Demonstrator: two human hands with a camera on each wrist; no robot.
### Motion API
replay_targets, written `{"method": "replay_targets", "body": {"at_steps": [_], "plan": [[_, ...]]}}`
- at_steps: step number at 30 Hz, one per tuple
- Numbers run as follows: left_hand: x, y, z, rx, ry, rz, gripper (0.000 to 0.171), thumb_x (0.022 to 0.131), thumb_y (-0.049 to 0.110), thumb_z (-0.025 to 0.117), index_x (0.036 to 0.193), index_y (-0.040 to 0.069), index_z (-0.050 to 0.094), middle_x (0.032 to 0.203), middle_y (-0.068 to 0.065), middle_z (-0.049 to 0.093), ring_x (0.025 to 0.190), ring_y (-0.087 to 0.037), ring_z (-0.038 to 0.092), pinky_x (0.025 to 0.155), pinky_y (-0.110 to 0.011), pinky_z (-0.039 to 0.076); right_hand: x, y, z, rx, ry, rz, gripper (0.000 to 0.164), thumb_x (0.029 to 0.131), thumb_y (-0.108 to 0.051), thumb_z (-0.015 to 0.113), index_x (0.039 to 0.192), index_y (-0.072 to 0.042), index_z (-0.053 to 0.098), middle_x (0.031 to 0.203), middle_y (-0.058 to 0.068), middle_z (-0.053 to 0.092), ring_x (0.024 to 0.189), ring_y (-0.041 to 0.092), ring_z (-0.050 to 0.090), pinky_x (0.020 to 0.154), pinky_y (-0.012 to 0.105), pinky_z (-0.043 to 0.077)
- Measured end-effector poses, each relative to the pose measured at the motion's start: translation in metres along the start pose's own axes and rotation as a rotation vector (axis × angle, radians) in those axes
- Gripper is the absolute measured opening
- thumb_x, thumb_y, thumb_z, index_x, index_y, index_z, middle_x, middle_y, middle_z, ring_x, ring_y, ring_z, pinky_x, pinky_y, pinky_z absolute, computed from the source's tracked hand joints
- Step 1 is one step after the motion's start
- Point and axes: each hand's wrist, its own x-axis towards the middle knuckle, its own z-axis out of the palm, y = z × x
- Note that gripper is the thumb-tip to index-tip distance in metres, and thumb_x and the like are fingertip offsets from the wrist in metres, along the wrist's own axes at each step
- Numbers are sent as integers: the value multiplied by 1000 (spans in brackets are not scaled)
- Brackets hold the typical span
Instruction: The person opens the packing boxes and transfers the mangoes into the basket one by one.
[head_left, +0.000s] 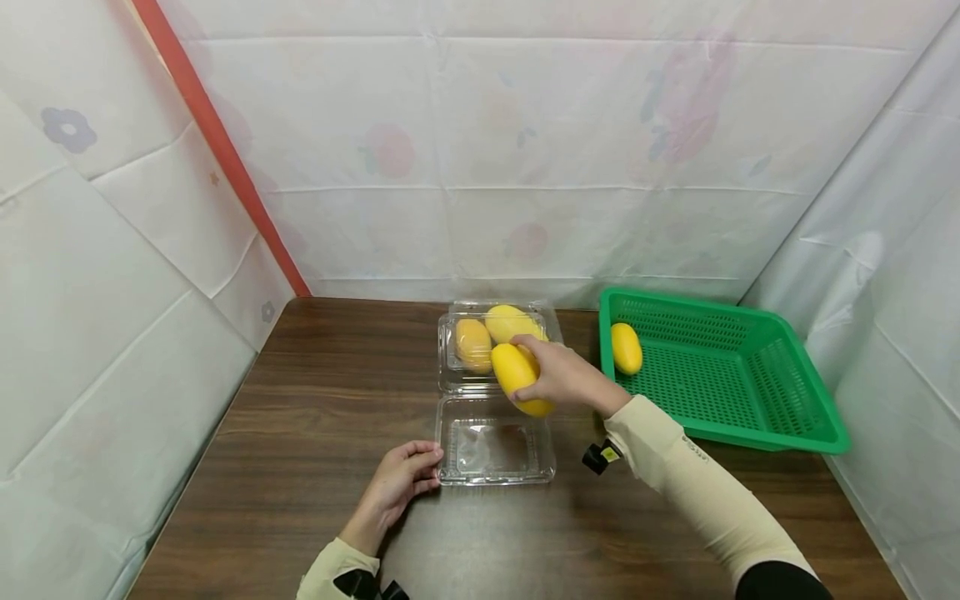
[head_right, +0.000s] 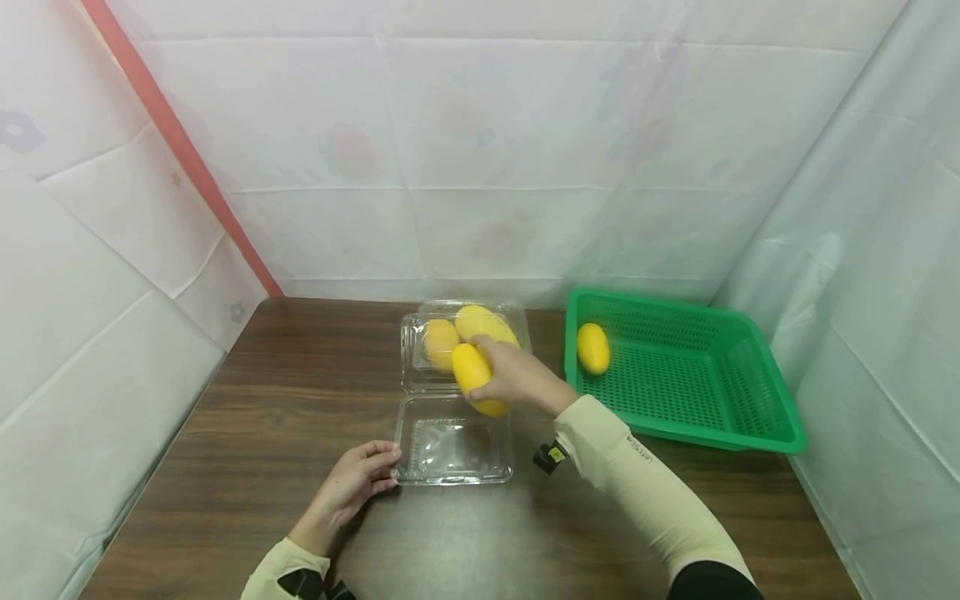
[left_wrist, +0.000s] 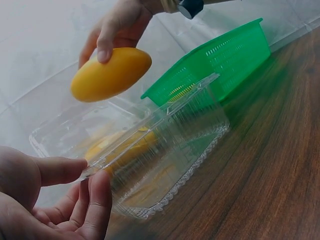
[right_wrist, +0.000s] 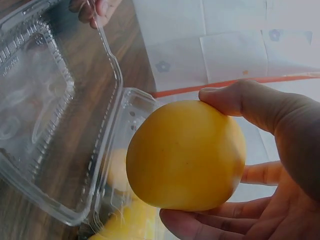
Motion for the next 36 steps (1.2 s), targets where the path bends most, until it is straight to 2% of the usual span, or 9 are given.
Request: {"method": "replay_targets", "body": {"at_steps": [9, 19, 30, 36], "plan": [[-2, 0, 0, -4, -6, 17, 8, 91, 4, 63, 97, 2, 59, 77, 3, 58, 64, -7, 57, 60, -21, 54, -3, 13, -12, 17, 14, 36, 85, 78, -40, 79, 148, -16, 36, 126, 15, 59, 100, 26, 62, 74, 36, 55], [0, 0, -1, 12, 0, 0, 9, 91, 4, 62, 98, 1, 59, 79, 3, 58, 65, -8, 57, 61, -21, 55, -6, 30, -26, 13, 38, 45, 84, 79, -38, 78, 148, -15, 35, 128, 16, 59, 97, 27, 62, 73, 36, 54], [1, 1, -1, 8, 2, 1, 9, 91, 4, 61, 98, 1, 58, 79, 3, 57, 65, -8, 57, 60, -21, 54, -12, 53, -39, 22, 39, 149, 89, 80, -38, 77, 150, -10, 30, 132, 22, 56, 98, 30, 62, 74, 39, 55], [1, 0, 0, 8, -2, 3, 11, 91, 4, 62, 100, 0, 58, 79, 2, 58, 65, -8, 57, 61, -21, 55, -16, 63, -44, 37, 39, 176, 87, 81, -36, 77, 149, -8, 30, 131, 23, 54, 101, 33, 62, 73, 40, 57]]}}
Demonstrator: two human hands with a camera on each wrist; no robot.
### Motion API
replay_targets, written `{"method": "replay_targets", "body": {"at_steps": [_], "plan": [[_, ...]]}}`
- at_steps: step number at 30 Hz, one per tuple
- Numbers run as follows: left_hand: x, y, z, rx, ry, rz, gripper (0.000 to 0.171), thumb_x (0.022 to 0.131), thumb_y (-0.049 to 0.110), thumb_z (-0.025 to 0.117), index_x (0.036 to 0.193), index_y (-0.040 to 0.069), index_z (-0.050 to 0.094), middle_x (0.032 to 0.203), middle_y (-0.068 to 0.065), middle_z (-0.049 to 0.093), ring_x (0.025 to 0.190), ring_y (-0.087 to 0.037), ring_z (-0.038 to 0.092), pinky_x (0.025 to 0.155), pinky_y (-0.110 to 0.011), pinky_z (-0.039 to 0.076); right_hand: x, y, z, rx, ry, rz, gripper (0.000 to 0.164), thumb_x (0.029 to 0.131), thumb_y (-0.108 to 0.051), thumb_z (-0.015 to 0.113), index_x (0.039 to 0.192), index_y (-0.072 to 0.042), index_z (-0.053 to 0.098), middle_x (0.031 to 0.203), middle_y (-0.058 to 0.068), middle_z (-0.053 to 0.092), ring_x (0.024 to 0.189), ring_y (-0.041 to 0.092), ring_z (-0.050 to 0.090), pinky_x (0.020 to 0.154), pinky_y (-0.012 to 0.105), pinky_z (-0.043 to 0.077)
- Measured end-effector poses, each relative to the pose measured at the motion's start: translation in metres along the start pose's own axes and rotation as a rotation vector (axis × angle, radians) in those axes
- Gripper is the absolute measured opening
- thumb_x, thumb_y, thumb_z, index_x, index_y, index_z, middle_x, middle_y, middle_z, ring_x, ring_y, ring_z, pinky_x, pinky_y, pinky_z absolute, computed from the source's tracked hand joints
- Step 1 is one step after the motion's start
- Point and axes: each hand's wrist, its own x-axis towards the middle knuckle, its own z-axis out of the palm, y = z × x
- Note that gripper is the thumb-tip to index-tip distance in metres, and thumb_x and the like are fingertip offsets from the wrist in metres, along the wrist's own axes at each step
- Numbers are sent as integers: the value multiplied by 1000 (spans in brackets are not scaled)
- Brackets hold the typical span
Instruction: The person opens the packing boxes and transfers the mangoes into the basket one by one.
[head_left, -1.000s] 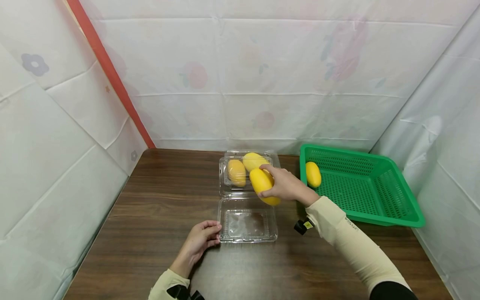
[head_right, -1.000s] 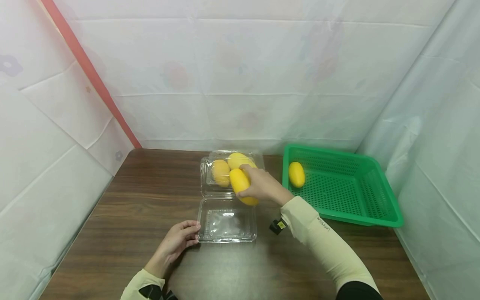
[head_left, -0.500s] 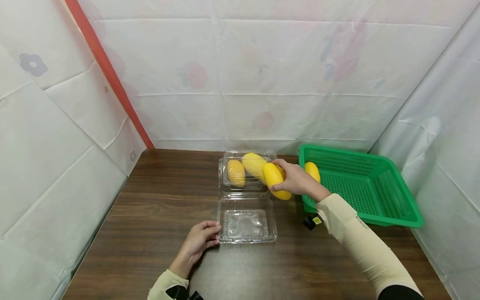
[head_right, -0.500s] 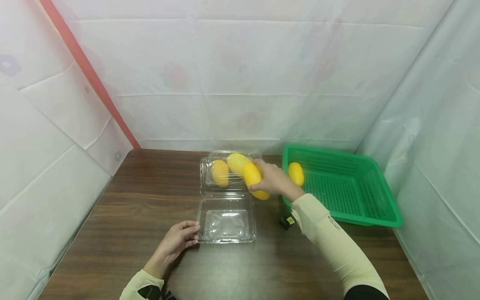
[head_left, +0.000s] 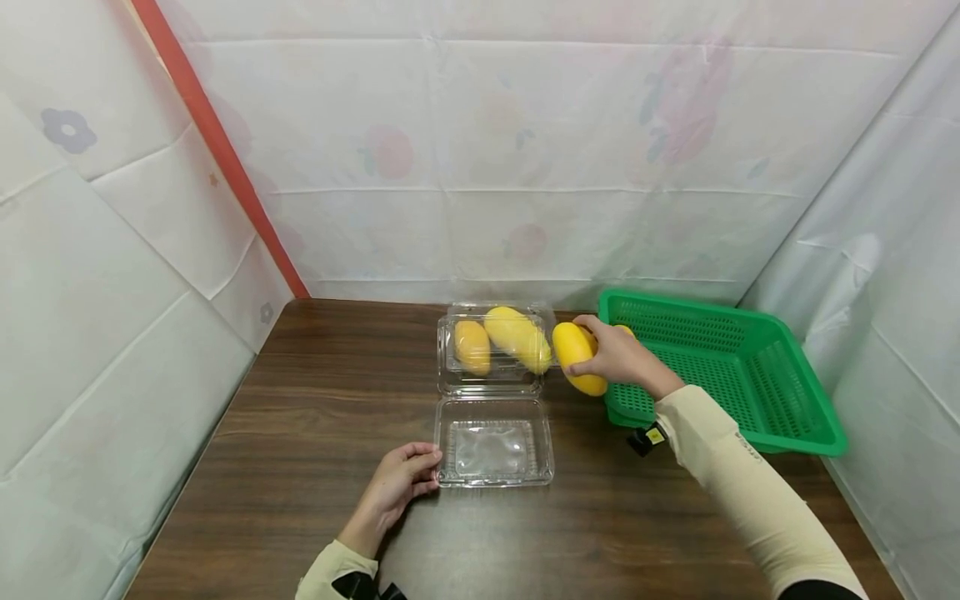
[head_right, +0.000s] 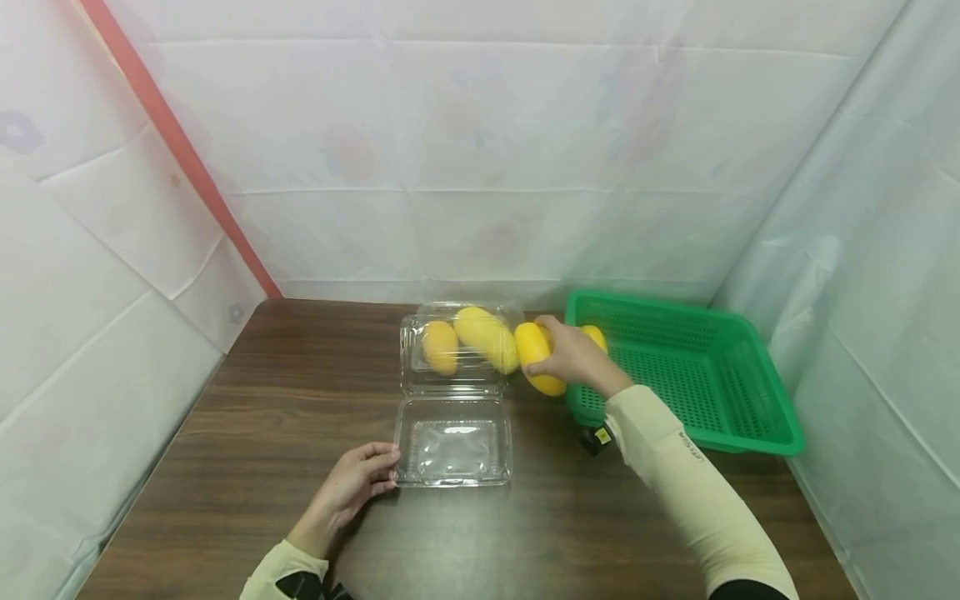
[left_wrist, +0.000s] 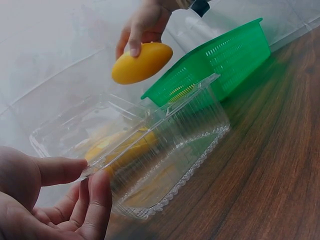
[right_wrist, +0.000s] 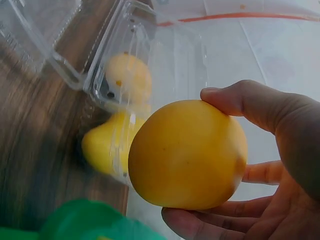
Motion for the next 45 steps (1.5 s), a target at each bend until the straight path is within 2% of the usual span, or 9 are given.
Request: {"method": "replay_targets", "body": {"at_steps": [6, 13, 20, 25, 37, 45], "plan": [[0, 0, 0, -3, 2, 0, 9, 91, 4, 62, 99, 1, 58, 79, 3, 57, 65, -7, 57, 60, -21, 54, 1, 10, -10, 3, 7, 26, 86, 84, -35, 75, 150, -7, 28, 126, 27, 56, 98, 35, 64, 71, 40, 57], [0, 0, 0, -8, -4, -1, 8, 91, 4, 62, 98, 2, 58, 78, 2, 57, 65, -8, 57, 60, -20, 54, 0, 23, -24, 20, 12, 56, 88, 85, -36, 73, 152, -7, 24, 128, 30, 53, 97, 36, 63, 65, 35, 56], [-3, -1, 1, -7, -9, 19, 9, 90, 4, 63, 97, 1, 59, 78, 2, 58, 65, -8, 57, 60, -20, 54, -1, 39, -28, -9, 30, 88, 88, 86, -38, 72, 151, -4, 23, 130, 31, 51, 100, 38, 61, 70, 38, 56], [-2, -1, 1, -8, -7, 8, 7, 90, 4, 62, 96, 2, 59, 78, 2, 58, 65, -8, 57, 60, -21, 54, 0, 46, -31, -43, 47, 116, 87, 87, -36, 71, 150, -2, 23, 129, 31, 52, 98, 37, 61, 73, 40, 55], [-2, 1, 1, -8, -9, 4, 10, 91, 5, 62, 99, 0, 58, 78, 2, 58, 65, -8, 57, 61, -20, 54, 5, 77, -40, -4, 24, 173, 87, 88, -37, 68, 150, 3, 21, 133, 33, 47, 99, 37, 60, 70, 36, 55], [-2, 0, 1, -10, -4, 13, 9, 91, 5, 63, 98, 1, 58, 78, 2, 58, 65, -7, 57, 61, -21, 54, 13, 101, -46, 37, -4, 239, 88, 90, -37, 66, 151, 3, 17, 134, 35, 44, 101, 39, 61, 71, 38, 57]]}}
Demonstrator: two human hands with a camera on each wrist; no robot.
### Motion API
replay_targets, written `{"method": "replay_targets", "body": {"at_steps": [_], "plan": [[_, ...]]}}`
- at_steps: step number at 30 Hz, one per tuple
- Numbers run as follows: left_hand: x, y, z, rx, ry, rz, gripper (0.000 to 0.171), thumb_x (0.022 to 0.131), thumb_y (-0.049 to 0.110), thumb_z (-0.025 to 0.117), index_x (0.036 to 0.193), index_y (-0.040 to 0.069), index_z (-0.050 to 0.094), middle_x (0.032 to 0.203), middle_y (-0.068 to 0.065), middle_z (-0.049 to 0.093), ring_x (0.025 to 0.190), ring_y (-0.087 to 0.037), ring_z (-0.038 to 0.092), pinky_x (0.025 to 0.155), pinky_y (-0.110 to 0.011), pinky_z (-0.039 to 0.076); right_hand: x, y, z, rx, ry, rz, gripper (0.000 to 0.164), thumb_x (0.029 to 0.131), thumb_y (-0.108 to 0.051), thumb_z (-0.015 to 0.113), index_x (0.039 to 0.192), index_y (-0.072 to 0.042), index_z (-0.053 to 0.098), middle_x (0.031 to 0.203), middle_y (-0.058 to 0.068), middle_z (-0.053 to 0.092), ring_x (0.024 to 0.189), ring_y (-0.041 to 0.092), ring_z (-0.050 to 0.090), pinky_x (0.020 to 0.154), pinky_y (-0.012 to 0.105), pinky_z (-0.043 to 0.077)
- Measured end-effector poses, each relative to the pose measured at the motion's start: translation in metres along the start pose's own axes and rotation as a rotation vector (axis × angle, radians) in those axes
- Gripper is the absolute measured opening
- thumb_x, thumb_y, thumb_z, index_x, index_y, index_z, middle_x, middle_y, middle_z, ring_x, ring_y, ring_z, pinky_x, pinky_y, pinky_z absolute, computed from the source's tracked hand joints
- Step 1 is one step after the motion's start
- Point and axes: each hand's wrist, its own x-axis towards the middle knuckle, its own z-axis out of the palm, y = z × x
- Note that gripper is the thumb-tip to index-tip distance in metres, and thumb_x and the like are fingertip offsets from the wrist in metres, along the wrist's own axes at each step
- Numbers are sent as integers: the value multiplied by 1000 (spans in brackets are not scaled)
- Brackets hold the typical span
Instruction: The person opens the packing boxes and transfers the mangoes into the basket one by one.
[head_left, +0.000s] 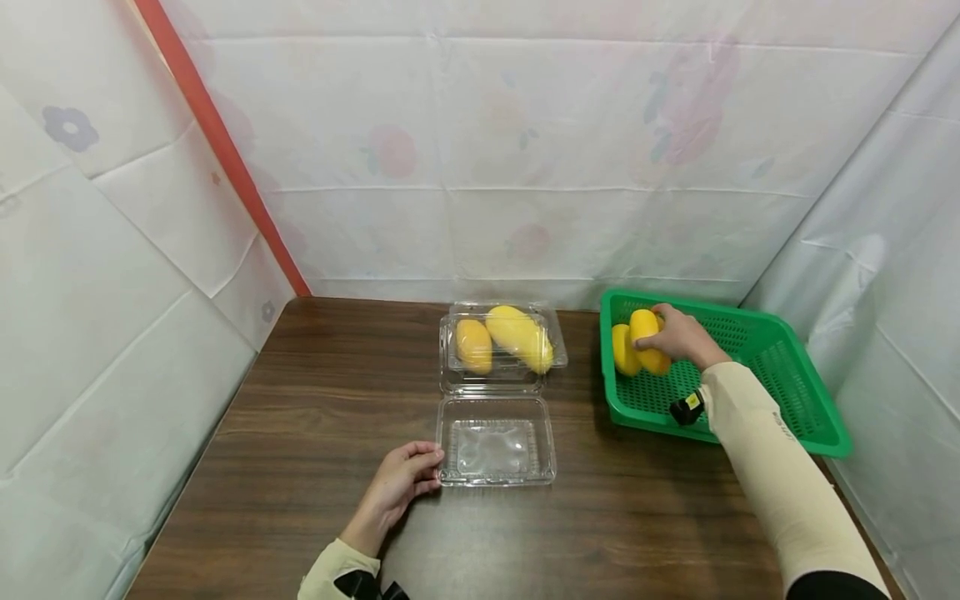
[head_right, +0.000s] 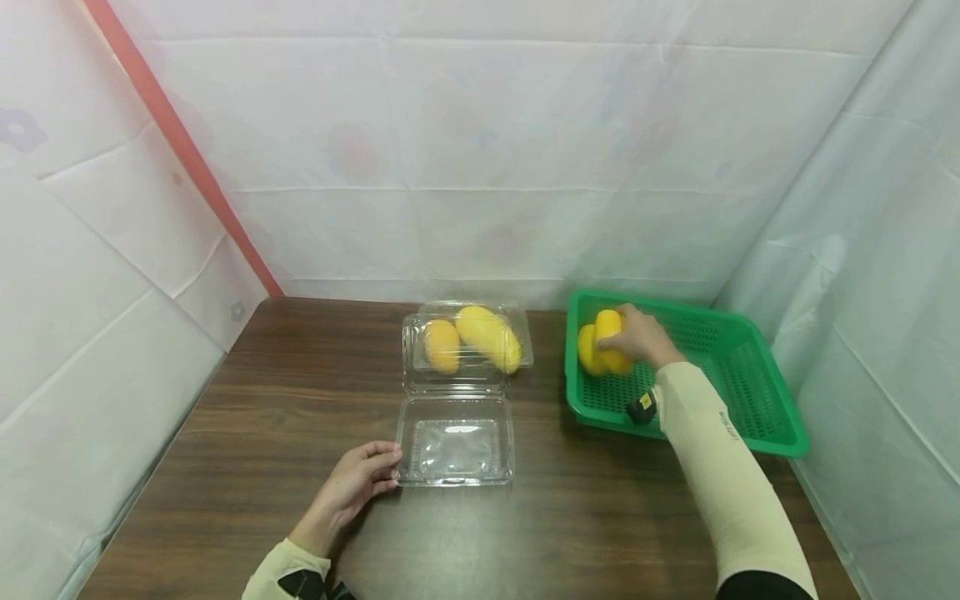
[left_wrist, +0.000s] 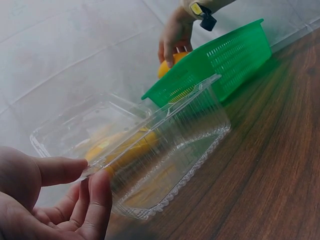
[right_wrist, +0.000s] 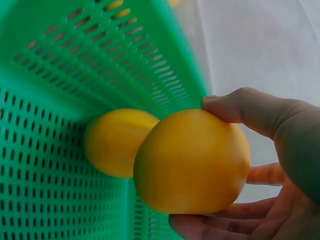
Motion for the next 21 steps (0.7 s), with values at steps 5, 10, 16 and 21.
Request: {"method": "replay_targets", "body": {"at_steps": [5, 10, 16, 21], "plan": [[1, 0, 1, -1, 3, 0, 10, 91, 5, 62, 99, 0, 58, 78, 2, 58, 64, -8, 57, 60, -21, 55, 9, 14, 0, 14, -14, 33, 88, 91, -37, 64, 150, 6, 16, 133, 37, 43, 101, 40, 61, 72, 41, 58], [1, 0, 3, 6, 4, -12, 12, 91, 5, 63, 101, -1, 58, 79, 2, 58, 66, -8, 57, 61, -21, 55, 13, 27, 2, 69, -45, 59, 89, 90, -39, 64, 150, 8, 15, 131, 37, 43, 100, 39, 62, 79, 47, 58], [0, 2, 3, 0, -7, -7, 13, 92, 5, 62, 102, -1, 57, 78, 2, 58, 66, -7, 57, 61, -21, 54, 17, 32, -3, 117, -75, 85, 91, 92, -39, 63, 151, 8, 11, 133, 37, 41, 102, 39, 60, 83, 50, 57], [-1, 2, 3, -2, -6, -3, 14, 92, 6, 62, 103, -2, 57, 79, 2, 58, 66, -7, 57, 61, -20, 54, 22, 41, -4, 109, -75, 110, 91, 92, -37, 62, 150, 10, 11, 131, 37, 42, 99, 38, 61, 80, 48, 58]]}}
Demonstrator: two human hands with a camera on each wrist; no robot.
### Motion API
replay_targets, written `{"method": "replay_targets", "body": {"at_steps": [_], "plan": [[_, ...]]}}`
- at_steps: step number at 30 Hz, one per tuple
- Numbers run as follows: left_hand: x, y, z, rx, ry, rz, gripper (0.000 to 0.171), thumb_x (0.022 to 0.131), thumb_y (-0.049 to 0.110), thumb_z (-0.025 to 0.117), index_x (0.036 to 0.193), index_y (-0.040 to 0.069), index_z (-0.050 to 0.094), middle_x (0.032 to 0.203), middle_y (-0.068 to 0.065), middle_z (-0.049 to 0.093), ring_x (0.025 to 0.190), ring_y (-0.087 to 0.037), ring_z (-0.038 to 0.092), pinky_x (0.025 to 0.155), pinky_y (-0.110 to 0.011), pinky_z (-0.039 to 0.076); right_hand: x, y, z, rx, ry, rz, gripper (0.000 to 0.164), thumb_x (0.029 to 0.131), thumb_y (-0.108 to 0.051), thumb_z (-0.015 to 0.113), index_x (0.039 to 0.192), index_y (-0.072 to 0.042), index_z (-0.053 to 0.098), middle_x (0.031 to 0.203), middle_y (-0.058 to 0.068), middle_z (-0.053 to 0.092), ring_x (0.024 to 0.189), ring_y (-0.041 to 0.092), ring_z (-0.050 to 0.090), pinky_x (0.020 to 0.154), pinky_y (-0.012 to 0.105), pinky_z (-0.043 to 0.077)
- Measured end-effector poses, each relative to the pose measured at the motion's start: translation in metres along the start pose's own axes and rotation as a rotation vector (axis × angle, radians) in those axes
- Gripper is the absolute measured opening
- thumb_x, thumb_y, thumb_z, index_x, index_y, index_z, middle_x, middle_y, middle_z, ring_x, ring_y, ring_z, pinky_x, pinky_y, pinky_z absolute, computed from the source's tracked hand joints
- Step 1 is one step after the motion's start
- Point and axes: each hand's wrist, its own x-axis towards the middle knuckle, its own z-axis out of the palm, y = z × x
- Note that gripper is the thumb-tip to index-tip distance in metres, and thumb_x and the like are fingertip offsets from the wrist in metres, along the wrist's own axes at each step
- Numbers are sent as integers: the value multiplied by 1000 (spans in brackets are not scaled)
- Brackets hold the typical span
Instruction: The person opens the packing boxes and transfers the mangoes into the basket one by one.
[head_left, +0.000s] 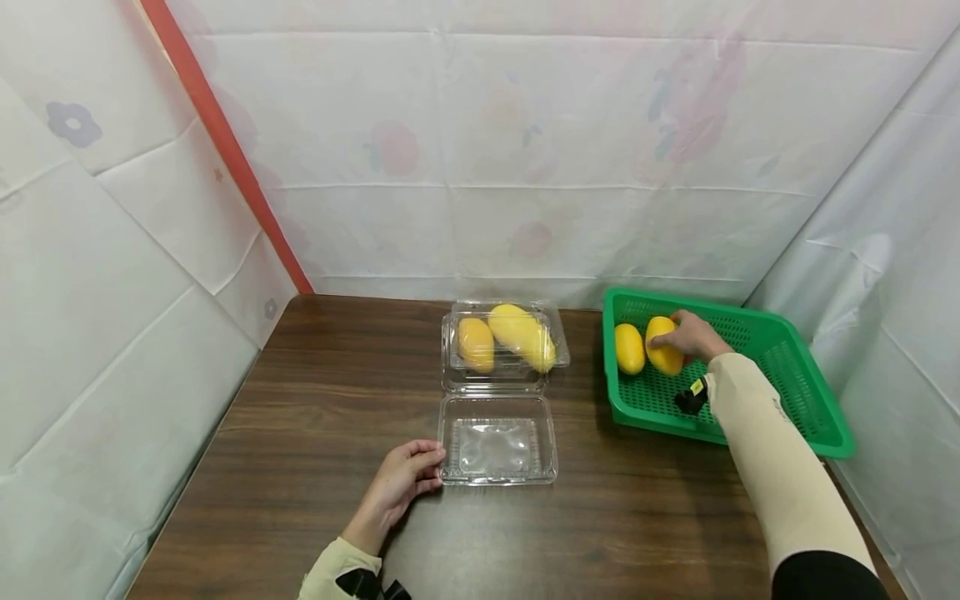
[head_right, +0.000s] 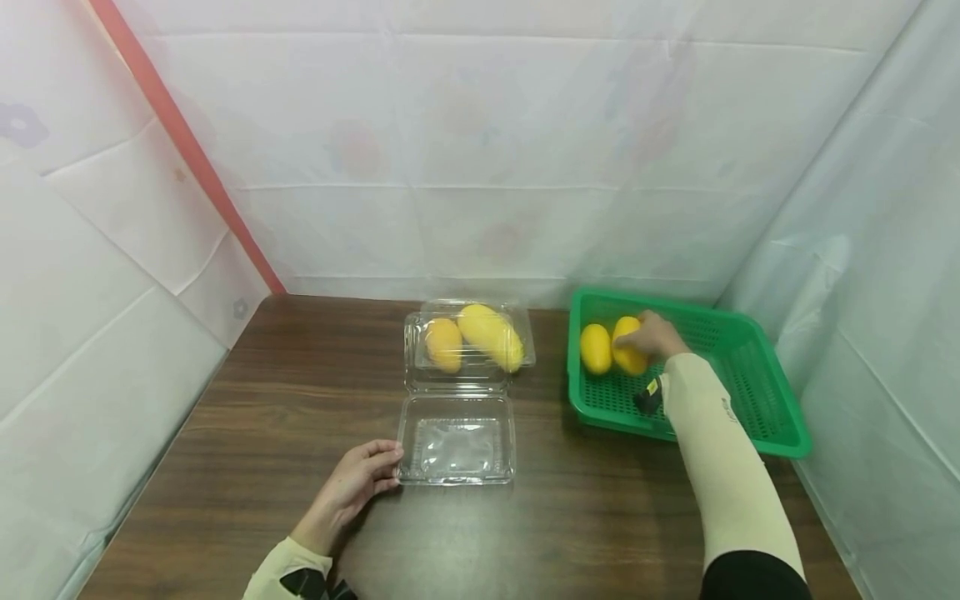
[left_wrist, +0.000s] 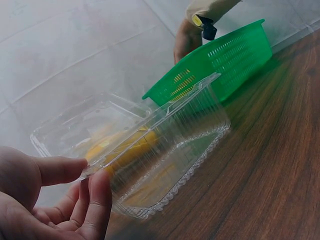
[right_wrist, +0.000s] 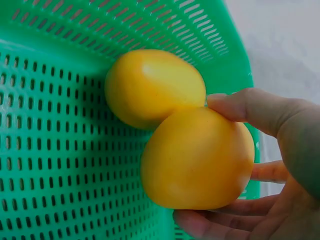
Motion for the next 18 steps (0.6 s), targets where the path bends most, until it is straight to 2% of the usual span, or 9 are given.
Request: {"method": "replay_targets", "body": {"at_steps": [5, 6, 9, 14, 18], "plan": [[-1, -5, -1, -19, -32, 40, 20, 88, 13, 70, 99, 0, 59, 79, 3, 58, 66, -7, 57, 61, -20, 55, 8, 8, 2, -6, -22, 26, 91, 92, -35, 62, 149, 12, 9, 130, 38, 42, 98, 39, 62, 73, 43, 59], [-2, -5, -2, -28, -58, 62, 20, 88, 14, 70, 98, 1, 59, 80, 3, 59, 66, -7, 58, 62, -20, 55, 10, 8, 2, -6, -28, 34, 91, 92, -34, 62, 150, 12, 9, 130, 38, 42, 98, 39, 62, 73, 43, 59], [-3, -6, -3, -34, -77, 85, 23, 86, 18, 73, 97, 2, 60, 80, 3, 59, 67, -6, 58, 62, -20, 55, 15, 11, 3, 2, -51, 54, 92, 93, -33, 62, 149, 13, 6, 132, 39, 40, 101, 41, 61, 74, 44, 59], [-3, -3, -2, -2, -15, 18, 18, 89, 10, 67, 101, 0, 58, 80, 3, 57, 66, -7, 57, 62, -21, 55, 22, 13, 4, 23, -77, 73, 91, 93, -30, 63, 150, 12, 5, 134, 38, 39, 104, 41, 60, 76, 45, 59], [-3, -1, -1, 7, 5, -11, 11, 92, 6, 62, 101, 0, 58, 80, 3, 57, 66, -7, 56, 61, -21, 55, 27, 15, 7, 55, -90, 76, 91, 93, -25, 64, 150, 11, 3, 136, 39, 35, 108, 44, 57, 76, 45, 58]]}}
